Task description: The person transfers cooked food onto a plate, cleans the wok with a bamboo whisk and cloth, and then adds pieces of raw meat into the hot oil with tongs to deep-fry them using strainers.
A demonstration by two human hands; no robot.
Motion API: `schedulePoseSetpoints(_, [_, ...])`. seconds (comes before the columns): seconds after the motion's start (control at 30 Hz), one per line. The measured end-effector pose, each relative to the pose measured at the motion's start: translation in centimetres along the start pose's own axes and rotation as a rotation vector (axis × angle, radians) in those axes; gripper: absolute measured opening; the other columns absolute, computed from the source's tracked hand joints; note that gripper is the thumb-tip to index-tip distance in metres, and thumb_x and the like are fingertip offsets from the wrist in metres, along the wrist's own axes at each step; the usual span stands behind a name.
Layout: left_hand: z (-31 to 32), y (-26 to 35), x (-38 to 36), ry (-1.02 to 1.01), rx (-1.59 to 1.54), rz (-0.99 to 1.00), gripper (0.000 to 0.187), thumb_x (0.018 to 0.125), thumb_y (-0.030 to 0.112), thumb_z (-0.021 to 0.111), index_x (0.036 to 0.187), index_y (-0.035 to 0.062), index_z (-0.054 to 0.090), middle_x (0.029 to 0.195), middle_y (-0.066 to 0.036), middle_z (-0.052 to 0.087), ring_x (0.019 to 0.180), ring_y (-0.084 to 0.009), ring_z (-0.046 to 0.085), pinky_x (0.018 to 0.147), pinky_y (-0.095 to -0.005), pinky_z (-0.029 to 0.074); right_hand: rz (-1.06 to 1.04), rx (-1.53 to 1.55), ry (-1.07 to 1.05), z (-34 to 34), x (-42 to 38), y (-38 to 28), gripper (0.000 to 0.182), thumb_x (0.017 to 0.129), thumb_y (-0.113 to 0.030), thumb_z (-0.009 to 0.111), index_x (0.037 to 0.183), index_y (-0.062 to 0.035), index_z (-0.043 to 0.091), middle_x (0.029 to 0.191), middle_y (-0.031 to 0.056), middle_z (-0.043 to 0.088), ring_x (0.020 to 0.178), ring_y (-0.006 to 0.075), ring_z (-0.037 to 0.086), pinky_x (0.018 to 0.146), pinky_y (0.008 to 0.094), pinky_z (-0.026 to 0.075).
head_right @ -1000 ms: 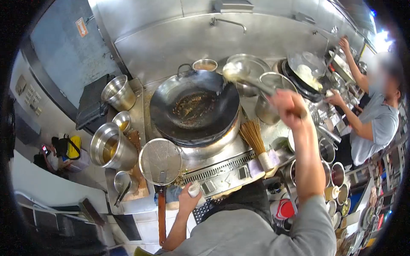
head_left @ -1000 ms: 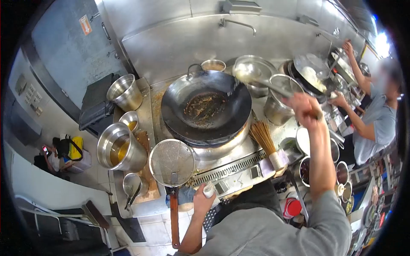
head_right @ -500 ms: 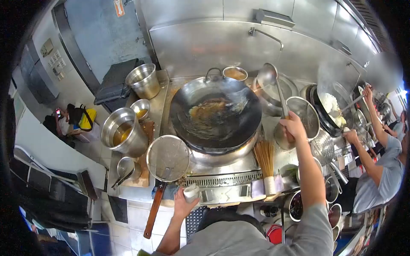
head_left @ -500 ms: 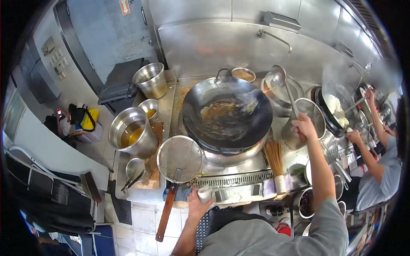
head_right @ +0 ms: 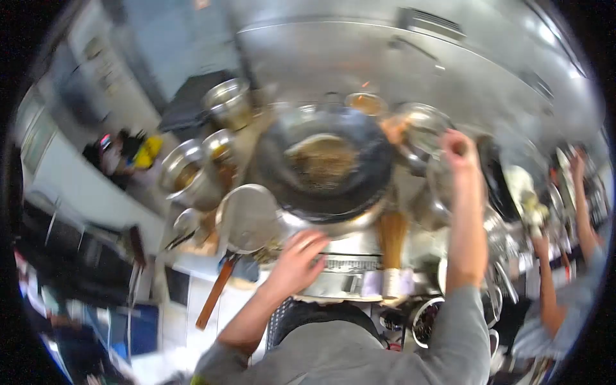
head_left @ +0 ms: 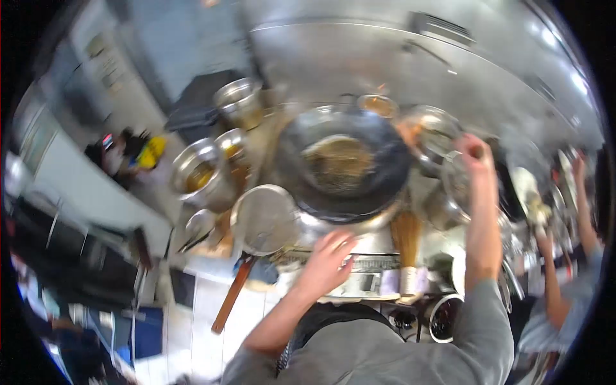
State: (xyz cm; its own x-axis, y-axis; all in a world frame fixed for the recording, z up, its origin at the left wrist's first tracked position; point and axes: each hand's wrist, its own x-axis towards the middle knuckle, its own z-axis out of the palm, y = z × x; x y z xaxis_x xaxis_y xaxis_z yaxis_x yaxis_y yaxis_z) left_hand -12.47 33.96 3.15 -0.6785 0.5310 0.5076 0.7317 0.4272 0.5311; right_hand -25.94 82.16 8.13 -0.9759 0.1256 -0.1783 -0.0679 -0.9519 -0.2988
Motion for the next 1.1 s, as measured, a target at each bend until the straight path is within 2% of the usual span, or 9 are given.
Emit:
schedulePoseSetpoints(0.17, [3.0,-4.6,4.2,-0.300,0.360,-0.140,0.034,0.071,0.008,0.060,0.102,-0.0044,0.055,0.106,-0.021,0.055,0.104,-0.0346,0.048,0.098,-0.0464,0.031,0.359,0.276,0.009,3.2,-8.0,0.2,0.045,0.092,-0.008,0.045,0.127,0.0124,0.026,0.077,0.0054,0.044,0.059,0.0139,0.050,0.057,0.0259,0.050])
schedulePoseSetpoints(0.5, [-0.1,-4.4,2.2,-0.085,0.148,0.126,0.054,0.073,0.017,0.065,0.117,-0.0073,0.047,0.113,-0.025,0.044,0.114,-0.0384,0.042,0.106,-0.0472,0.027,0.233,0.193,0.030,8.3,-23.9,15.5,0.041,0.092,-0.008,0.041,0.120,0.0182,0.029,0.078,0.0053,0.041,0.056,0.0092,0.047,0.042,0.0219,0.043])
schedulePoseSetpoints(0.67, [-1.2,-0.2,1.1,-0.275,-0.713,0.121,0.046,0.084,0.019,0.063,0.122,0.0000,0.046,0.124,-0.018,0.046,0.122,-0.0294,0.041,0.100,-0.0417,0.037,0.231,0.086,0.085,8.3,-24.2,22.1,0.037,0.090,-0.006,0.044,0.117,0.0169,0.035,0.076,0.0018,0.041,0.054,0.0034,0.044,0.039,0.0153,0.039])
schedulePoseSetpoints(0.73, [-1.4,0.5,1.9,-0.453,-0.989,-0.061,0.040,0.088,0.021,0.059,0.121,0.0019,0.048,0.122,-0.012,0.050,0.120,-0.0209,0.044,0.101,-0.0385,0.036,0.247,0.117,0.126,7.7,-23.3,24.5,0.030,0.089,-0.004,0.046,0.112,0.0135,0.041,0.074,0.0000,0.042,0.053,0.0025,0.043,0.038,0.0140,0.035])
schedulePoseSetpoints(0.8, [0.8,-0.4,2.8,-0.544,-1.695,-0.673,0.035,0.091,0.021,0.055,0.122,0.0065,0.049,0.120,-0.007,0.053,0.114,-0.0164,0.049,0.101,-0.0334,0.035,0.264,0.188,0.123,6.7,-21.8,27.1,0.020,0.086,-0.001,0.050,0.102,0.0105,0.046,0.070,-0.0011,0.043,0.051,0.0026,0.045,0.038,0.0137,0.035])
schedulePoseSetpoints(0.93, [0.8,-3.2,3.4,-0.468,-2.087,-0.767,0.025,0.093,0.031,0.049,0.103,0.0081,0.054,0.091,-0.005,0.060,0.091,-0.0169,0.057,0.084,-0.0380,0.046,0.026,-0.523,0.237,7.2,-20.4,33.4,0.028,0.087,-0.029,0.056,0.090,-0.0015,0.056,0.069,0.0044,0.059,0.051,0.0129,0.054,0.039,0.0220,0.040])
schedulePoseSetpoints(0.97, [1.2,-5.2,3.6,-0.684,-2.335,-0.516,0.028,0.092,0.032,0.051,0.105,0.0072,0.053,0.086,-0.003,0.059,0.089,-0.0187,0.057,0.079,-0.0393,0.048,0.118,-0.602,0.055,7.1,-20.4,33.4,0.040,0.089,-0.039,0.054,0.092,-0.0003,0.058,0.071,0.0061,0.061,0.055,0.0153,0.058,0.042,0.0245,0.045])
schedulePoseSetpoints(1.0, [-3.2,-2.3,4.2,-0.331,-2.094,-0.951,0.032,0.090,0.030,0.055,0.106,0.0020,0.052,0.087,-0.005,0.058,0.077,-0.0189,0.058,0.072,-0.0366,0.051,0.120,-0.746,0.007,7.1,-21.3,33.3,0.052,0.089,-0.047,0.050,0.098,0.0028,0.060,0.072,0.0090,0.061,0.061,0.0180,0.061,0.046,0.0270,0.049])
schedulePoseSetpoints(1.1, [-8.6,-2.2,4.1,0.060,-2.347,-1.242,0.037,0.088,0.018,0.057,0.114,-0.0051,0.045,0.089,-0.009,0.052,0.062,-0.0134,0.054,0.053,-0.0271,0.049,0.232,-1.333,-0.075,2.3,-21.7,29.1,0.051,0.092,-0.044,0.048,0.105,0.0040,0.061,0.076,0.0107,0.064,0.066,0.0210,0.064,0.054,0.0292,0.052])
